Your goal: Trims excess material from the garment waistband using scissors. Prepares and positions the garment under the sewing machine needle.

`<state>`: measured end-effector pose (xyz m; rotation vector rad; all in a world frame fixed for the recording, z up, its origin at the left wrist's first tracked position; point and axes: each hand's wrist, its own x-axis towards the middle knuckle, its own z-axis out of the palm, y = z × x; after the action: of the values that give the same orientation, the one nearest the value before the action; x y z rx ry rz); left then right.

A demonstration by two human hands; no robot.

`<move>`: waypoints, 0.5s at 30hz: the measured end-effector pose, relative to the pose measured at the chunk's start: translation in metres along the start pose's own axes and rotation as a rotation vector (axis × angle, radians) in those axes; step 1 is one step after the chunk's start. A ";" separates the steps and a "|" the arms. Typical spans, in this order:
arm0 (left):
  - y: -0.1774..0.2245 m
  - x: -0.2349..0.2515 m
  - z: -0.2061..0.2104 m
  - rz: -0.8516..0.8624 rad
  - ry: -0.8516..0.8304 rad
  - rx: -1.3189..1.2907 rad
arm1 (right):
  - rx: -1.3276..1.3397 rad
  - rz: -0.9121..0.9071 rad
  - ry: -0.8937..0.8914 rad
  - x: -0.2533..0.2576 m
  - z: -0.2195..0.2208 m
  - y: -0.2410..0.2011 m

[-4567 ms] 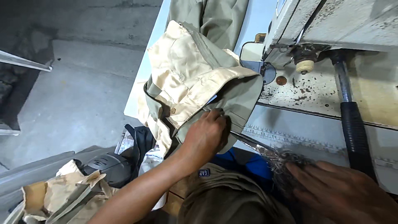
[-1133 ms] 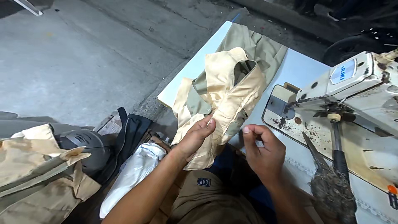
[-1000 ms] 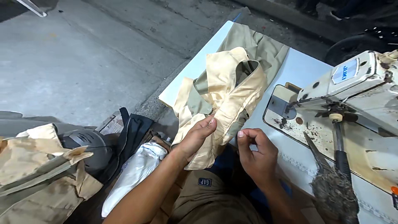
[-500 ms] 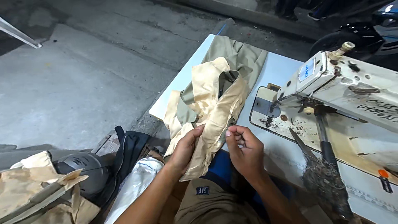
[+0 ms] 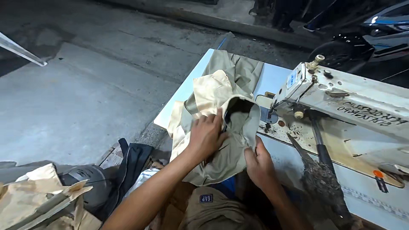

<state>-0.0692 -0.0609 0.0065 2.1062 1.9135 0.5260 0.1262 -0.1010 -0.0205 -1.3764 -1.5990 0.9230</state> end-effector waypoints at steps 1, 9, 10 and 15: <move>-0.001 0.009 -0.001 -0.020 -0.051 0.016 | -0.057 0.010 0.041 0.001 -0.003 0.000; -0.067 -0.047 -0.103 0.344 0.966 -0.673 | -0.015 -0.797 0.205 -0.011 -0.052 -0.016; -0.084 -0.081 -0.106 0.368 0.865 -0.787 | -0.072 -0.868 0.049 -0.023 -0.065 -0.033; -0.151 -0.220 -0.105 0.014 -0.303 -0.464 | -0.128 -0.646 -0.875 -0.029 -0.134 -0.054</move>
<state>-0.2659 -0.2688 0.0177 1.7813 1.4461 0.5529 0.2292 -0.1345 0.0791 -0.4101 -2.5690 1.0722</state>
